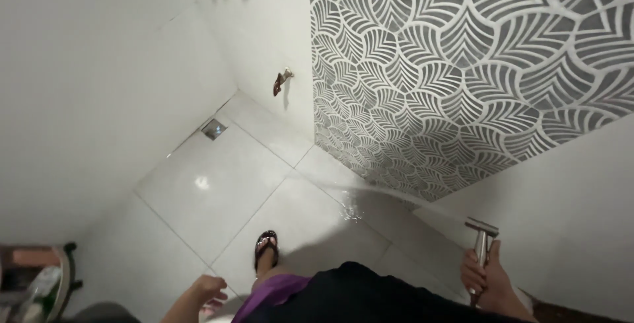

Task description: Cleaning a bathroom by spraying the walls and floor with a bidet sprayer.

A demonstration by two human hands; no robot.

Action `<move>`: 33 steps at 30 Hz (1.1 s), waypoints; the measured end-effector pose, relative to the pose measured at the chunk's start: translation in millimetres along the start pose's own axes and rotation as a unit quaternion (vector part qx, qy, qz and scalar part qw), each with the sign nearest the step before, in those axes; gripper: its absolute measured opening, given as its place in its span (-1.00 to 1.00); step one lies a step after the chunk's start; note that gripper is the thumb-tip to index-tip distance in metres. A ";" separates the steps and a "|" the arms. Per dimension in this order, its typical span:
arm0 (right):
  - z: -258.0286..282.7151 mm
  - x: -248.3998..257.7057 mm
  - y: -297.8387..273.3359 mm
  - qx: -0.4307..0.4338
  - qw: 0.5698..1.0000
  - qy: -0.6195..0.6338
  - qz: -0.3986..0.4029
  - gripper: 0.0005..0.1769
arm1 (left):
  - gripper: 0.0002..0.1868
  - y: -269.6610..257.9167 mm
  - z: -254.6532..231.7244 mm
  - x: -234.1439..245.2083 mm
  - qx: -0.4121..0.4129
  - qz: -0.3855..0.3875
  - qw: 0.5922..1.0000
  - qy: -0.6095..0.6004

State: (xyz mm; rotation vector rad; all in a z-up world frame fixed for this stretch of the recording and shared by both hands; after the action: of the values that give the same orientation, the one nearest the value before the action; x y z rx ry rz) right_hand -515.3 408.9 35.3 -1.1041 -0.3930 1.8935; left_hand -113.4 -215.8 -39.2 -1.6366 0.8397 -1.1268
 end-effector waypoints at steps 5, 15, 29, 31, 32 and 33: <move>-11.2 -72.9 -15.9 -0.012 0.984 0.040 -0.171 -0.20 | -0.55 36.4 -35.8 61.9 -0.013 -0.005 1.000 0.018; -45.7 -229.9 2.3 0.066 0.994 -0.038 -0.085 -0.19 | -0.66 53.4 -190.3 185.8 -0.127 0.017 0.992 -0.015; -34.5 -432.3 -44.2 0.016 0.988 -0.123 -0.088 -0.17 | -0.74 3.7 -377.3 -48.8 -0.158 0.291 0.882 -0.336; -34.9 -449.5 -50.7 0.028 0.986 -0.132 -0.094 -0.18 | -0.68 -41.9 -370.9 -79.9 -0.158 0.251 0.920 -0.258; -38.1 -455.2 -56.4 0.036 0.986 -0.121 -0.108 -0.18 | -0.68 -7.3 -372.3 -102.8 -0.157 0.260 0.922 -0.240; -40.0 -460.7 -61.4 0.042 0.983 -0.132 -0.122 -0.16 | -0.74 27.0 -372.3 -127.7 -0.044 0.287 0.881 -0.373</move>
State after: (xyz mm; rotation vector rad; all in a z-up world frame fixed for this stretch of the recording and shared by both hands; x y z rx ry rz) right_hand -351.2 61.9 300.3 -0.7147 -0.5647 1.8223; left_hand -507.4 -228.0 -53.8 -1.5552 0.7694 -0.0131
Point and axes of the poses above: each hand's wrist, its own y-axis towards the middle knuckle, its own x-axis out of the back of the hand, z = x × y, the point moved 2 cm from there along y, towards the middle knuckle, and after that the axes turned 10 degrees about -y, right-handed, at the moved point
